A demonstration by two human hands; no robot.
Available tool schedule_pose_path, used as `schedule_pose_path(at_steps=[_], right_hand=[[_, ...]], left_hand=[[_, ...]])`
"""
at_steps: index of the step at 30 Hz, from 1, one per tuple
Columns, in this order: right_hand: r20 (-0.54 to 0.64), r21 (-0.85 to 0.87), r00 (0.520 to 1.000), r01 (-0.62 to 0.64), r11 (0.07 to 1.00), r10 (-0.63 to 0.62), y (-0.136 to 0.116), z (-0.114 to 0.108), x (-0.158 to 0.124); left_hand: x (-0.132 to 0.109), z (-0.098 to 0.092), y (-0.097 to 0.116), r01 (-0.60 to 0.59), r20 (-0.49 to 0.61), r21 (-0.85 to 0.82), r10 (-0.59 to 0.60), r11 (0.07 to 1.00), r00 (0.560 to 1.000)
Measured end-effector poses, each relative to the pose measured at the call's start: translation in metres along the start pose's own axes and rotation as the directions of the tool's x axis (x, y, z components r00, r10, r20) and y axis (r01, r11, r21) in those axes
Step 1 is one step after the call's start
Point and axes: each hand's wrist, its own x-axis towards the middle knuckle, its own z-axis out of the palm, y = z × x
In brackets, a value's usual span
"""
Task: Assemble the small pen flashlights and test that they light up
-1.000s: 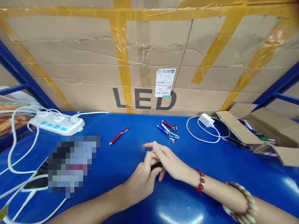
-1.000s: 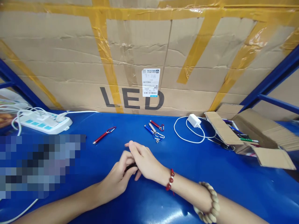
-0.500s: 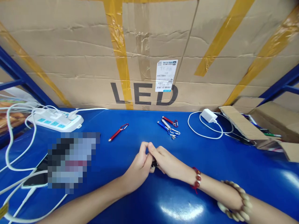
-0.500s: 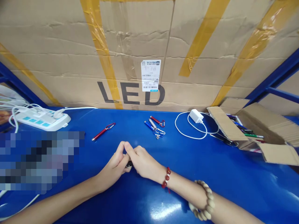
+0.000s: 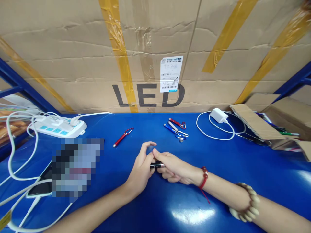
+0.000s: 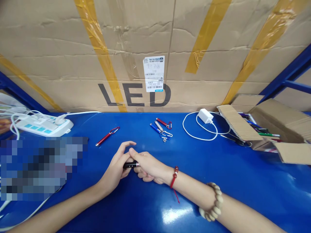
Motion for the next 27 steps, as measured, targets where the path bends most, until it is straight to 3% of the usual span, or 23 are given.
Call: schedule_pose_path(at_steps=[4, 7, 9, 13, 15, 18, 23, 27], right_hand=[[-0.071, 0.051, 0.996, 0.061, 0.997, -0.057, 0.004, 0.009, 0.003], [-0.1, -0.119, 0.965, 0.23, 0.966, -0.242, 0.006, 0.018, 0.002], [-0.089, -0.223, 0.953, 0.266, 0.938, -0.291, 0.003, 0.022, -0.001], [0.026, -0.195, 0.997, 0.083, 0.977, -0.079, -0.005, 0.02, -0.006], [0.15, -0.132, 0.989, 0.018, 0.991, 0.002, -0.007, 0.015, -0.006], [0.276, -0.03, 0.961, 0.002, 1.0, 0.006, -0.006, 0.005, -0.004], [0.285, -0.044, 0.958, 0.044, 0.998, -0.029, -0.008, -0.007, -0.007], [0.205, -0.125, 0.976, 0.097, 0.987, -0.07, -0.021, -0.015, -0.019]], left_hand=[[-0.004, 0.007, -0.002, -0.022, -0.06, -0.015, 0.021, 1.0, 0.998], [-0.005, 0.008, -0.006, -0.035, -0.121, -0.05, 0.029, 0.998, 0.992], [-0.005, 0.007, -0.008, -0.022, -0.129, -0.087, 0.011, 0.996, 0.992], [-0.005, 0.003, -0.01, 0.091, -0.041, -0.16, -0.099, 0.983, 0.994], [-0.006, 0.002, -0.009, 0.144, -0.007, -0.194, -0.149, 0.97, 0.989], [-0.008, 0.0, -0.004, 0.137, 0.024, -0.195, -0.135, 0.971, 0.991], [-0.008, -0.003, -0.001, 0.056, 0.058, -0.097, -0.051, 0.994, 0.997], [0.001, -0.008, -0.004, -0.089, -0.04, -0.033, 0.087, 0.996, 0.995]])
